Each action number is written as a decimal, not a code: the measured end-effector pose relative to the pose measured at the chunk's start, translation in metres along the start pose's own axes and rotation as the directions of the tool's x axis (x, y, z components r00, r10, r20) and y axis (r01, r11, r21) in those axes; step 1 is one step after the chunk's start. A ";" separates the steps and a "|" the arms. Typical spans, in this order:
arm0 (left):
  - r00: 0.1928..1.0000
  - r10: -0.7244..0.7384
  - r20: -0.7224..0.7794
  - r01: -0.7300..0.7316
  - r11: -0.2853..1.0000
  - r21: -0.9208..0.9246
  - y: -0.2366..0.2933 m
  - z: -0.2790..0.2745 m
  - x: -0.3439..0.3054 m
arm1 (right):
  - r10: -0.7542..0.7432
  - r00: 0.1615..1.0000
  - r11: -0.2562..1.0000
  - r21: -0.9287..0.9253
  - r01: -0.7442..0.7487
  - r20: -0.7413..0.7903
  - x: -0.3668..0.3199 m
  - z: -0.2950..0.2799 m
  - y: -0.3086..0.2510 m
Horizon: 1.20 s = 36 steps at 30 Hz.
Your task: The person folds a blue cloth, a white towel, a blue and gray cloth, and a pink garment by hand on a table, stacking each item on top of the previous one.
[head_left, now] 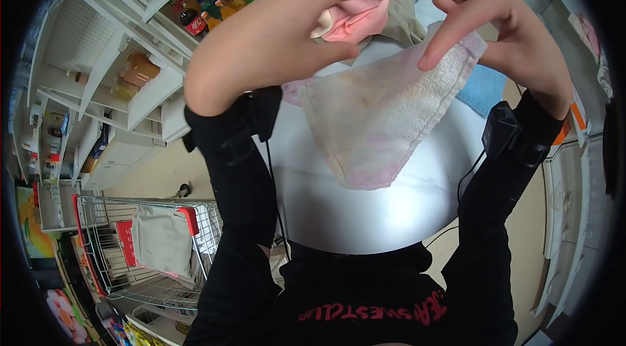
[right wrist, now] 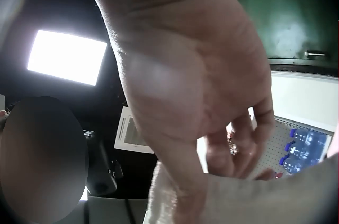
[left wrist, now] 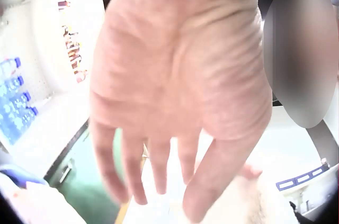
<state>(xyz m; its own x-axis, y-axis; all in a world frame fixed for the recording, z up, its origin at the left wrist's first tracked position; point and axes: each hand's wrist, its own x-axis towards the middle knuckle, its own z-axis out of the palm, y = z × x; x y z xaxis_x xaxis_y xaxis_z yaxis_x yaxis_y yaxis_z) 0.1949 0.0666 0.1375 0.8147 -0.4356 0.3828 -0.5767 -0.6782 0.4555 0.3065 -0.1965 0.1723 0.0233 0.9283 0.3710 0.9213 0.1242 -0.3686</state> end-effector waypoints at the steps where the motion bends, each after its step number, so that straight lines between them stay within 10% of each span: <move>1: 0.976 0.190 -0.106 -0.190 0.982 0.010 0.001 0.006 0.005 | -0.015 1.000 1.000 0.017 0.015 0.023 0.000 -0.005 -0.005; 10: 0.979 0.202 0.017 -0.190 0.943 -0.274 0.014 0.015 0.015 | -0.005 0.998 0.928 0.372 0.028 -0.062 -0.019 -0.013 -0.008; 14: 0.872 0.317 -0.373 -0.428 0.864 -0.266 0.015 0.032 0.025 | 0.127 0.989 0.893 0.442 -0.079 -0.080 -0.012 -0.004 -0.030; 18: 0.803 0.585 -0.113 -0.527 0.785 0.324 0.014 -0.003 0.023 | 0.166 0.982 0.902 0.415 -0.115 -0.088 -0.014 -0.006 -0.025; 26: 0.906 0.383 -0.182 -0.256 0.836 0.485 0.034 -0.010 0.004 | 0.210 0.969 0.955 0.238 -0.175 -0.130 -0.032 -0.023 0.006; 28: 0.942 0.173 -0.288 -0.165 0.985 0.051 0.023 -0.003 0.008 | 0.215 0.967 0.960 0.213 -0.183 -0.136 -0.035 -0.022 0.005; 30: 0.951 0.055 -0.303 -0.112 0.978 -0.174 0.018 -0.006 0.004 | 0.271 0.911 0.962 0.119 -0.246 -0.311 -0.039 -0.018 0.002; 33: 0.989 -0.126 0.078 0.120 0.990 0.078 0.021 -0.028 -0.019 | 0.305 0.771 0.931 0.005 -0.365 -0.559 -0.037 -0.013 0.000; 36: 0.965 -0.254 0.061 0.246 0.962 0.117 0.023 -0.042 -0.031 | 0.291 0.646 0.891 -0.047 -0.452 -0.705 -0.036 -0.011 0.004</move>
<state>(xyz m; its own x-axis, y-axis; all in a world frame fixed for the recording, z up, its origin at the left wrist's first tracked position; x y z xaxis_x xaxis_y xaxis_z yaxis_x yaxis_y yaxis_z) 0.1538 0.0892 0.1703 0.9368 -0.2838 0.2046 -0.3470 -0.8289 0.4387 0.3139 -0.2327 0.1666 0.5569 0.3892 0.7337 0.8283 -0.3251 -0.4563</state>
